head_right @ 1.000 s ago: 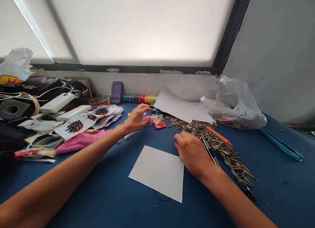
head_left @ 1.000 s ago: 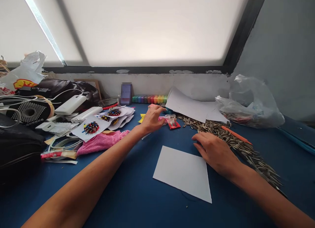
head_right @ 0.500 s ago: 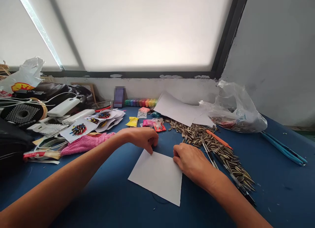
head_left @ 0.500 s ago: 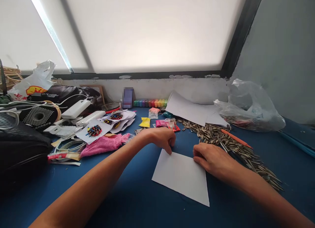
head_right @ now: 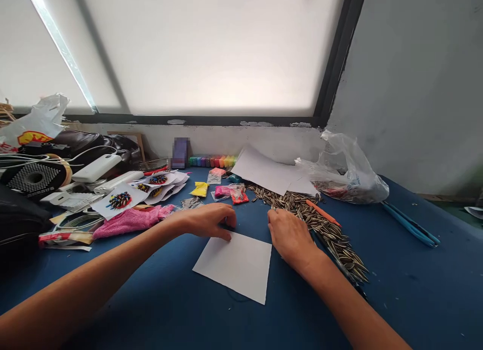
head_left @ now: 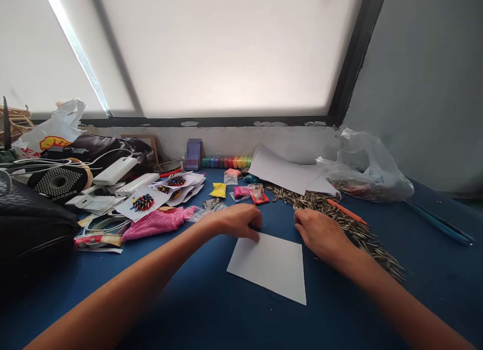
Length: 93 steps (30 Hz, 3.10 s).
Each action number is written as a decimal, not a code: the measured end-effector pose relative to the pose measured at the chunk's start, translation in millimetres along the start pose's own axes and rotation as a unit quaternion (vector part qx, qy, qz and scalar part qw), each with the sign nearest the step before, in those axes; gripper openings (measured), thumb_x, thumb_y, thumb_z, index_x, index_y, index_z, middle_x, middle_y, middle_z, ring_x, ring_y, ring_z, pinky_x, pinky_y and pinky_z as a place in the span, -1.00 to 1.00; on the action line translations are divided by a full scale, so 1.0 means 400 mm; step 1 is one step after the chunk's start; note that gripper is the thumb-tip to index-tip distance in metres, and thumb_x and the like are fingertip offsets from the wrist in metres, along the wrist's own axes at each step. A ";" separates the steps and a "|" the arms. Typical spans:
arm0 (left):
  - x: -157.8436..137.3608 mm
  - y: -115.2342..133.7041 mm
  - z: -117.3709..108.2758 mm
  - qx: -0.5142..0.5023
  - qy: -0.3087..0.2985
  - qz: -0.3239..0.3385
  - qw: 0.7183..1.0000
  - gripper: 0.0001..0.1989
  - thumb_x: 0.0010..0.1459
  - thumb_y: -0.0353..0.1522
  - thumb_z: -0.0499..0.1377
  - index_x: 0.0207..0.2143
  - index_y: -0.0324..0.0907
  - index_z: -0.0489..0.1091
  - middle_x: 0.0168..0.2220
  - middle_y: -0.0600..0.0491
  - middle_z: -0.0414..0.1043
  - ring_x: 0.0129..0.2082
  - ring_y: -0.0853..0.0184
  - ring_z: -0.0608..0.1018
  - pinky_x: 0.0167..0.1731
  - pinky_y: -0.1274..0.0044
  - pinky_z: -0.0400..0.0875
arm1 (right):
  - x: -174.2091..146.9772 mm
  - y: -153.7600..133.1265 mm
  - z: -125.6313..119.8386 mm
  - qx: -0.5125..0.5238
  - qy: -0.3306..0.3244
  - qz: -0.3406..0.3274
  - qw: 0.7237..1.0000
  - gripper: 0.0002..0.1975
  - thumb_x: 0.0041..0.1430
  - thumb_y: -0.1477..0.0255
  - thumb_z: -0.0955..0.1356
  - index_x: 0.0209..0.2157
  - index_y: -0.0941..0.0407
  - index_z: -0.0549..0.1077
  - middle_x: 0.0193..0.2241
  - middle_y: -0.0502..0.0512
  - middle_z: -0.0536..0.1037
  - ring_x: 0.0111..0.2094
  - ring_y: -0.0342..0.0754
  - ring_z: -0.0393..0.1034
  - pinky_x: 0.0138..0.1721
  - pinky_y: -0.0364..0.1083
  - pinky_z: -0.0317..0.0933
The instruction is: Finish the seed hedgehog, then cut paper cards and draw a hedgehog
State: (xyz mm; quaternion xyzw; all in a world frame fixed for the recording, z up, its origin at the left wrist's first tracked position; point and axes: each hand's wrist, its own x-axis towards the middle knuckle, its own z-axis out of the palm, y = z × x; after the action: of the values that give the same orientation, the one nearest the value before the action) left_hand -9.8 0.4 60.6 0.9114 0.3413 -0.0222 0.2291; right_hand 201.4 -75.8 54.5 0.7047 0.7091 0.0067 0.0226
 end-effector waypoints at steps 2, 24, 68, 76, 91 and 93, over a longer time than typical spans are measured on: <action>-0.004 -0.001 0.005 -0.021 0.002 -0.005 1.000 -0.82 0.05 -0.32 0.33 -0.28 -0.19 0.52 -0.24 0.03 0.53 -0.27 0.28 0.51 -0.35 0.56 0.31 | 0.013 0.041 -0.015 -0.016 0.003 0.039 0.999 -0.82 0.37 0.47 0.25 -0.13 0.16 0.47 -0.15 0.15 0.57 -0.14 -0.01 0.47 -0.16 -0.02 0.28; -0.002 -0.023 0.043 -0.141 0.051 0.025 0.988 -0.98 0.07 -0.43 0.22 -0.40 -0.22 0.43 -0.45 0.14 0.40 -0.45 0.42 0.39 -0.44 0.60 0.20 | -0.008 0.159 -0.094 -0.100 -0.214 0.189 0.953 -0.63 0.31 0.30 0.37 0.10 0.12 0.41 0.06 0.17 0.47 -0.03 0.05 0.46 -0.06 0.12 0.40; 0.178 0.140 0.062 0.015 0.039 0.291 0.956 -0.74 0.32 -0.56 0.07 -0.04 -0.26 0.50 0.12 -0.07 0.46 0.15 0.22 0.44 0.18 0.45 0.29 | 0.015 0.109 -0.050 0.710 0.108 0.120 0.686 -0.82 0.24 0.26 0.35 -0.28 0.09 0.44 -0.48 -0.06 0.42 -0.53 -0.21 0.31 -0.53 -0.24 0.27; 0.065 0.081 0.031 -0.012 0.040 0.233 0.971 -0.68 0.33 -0.37 0.16 0.11 -0.13 0.43 0.23 -0.10 0.33 0.18 0.15 0.43 0.16 0.36 0.32 | 0.017 0.092 -0.021 0.652 0.100 0.099 0.745 -0.71 0.28 0.22 0.31 -0.14 0.13 0.48 -0.35 0.12 0.59 -0.44 -0.09 0.50 -0.46 -0.13 0.39; 0.022 0.062 0.158 0.037 0.074 0.003 0.997 -0.18 0.38 0.02 -0.14 0.41 -0.43 -0.16 0.43 -0.29 -0.36 0.44 0.01 -0.20 0.36 0.22 -0.20 | 0.003 -0.009 0.083 0.495 0.164 -0.011 0.853 -0.66 0.31 0.23 0.25 -0.01 0.11 0.43 -0.14 0.21 0.62 -0.12 0.07 0.55 -0.06 0.06 0.39; 0.014 0.055 0.153 0.037 0.073 -0.006 0.997 -0.18 0.38 0.02 -0.13 0.41 -0.43 -0.16 0.43 -0.28 -0.39 0.44 0.02 -0.22 0.37 0.24 -0.22 | 0.001 -0.011 0.080 0.472 0.169 -0.027 0.865 -0.72 0.28 0.28 0.27 -0.07 0.11 0.46 -0.16 0.20 0.63 -0.12 0.08 0.54 -0.01 0.08 0.35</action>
State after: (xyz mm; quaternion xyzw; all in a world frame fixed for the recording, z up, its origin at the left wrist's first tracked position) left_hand 15.5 -37.0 13.6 0.9164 0.3612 0.0301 0.1698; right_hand 198.5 -76.1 22.3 0.5997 0.6394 -0.2102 -0.4329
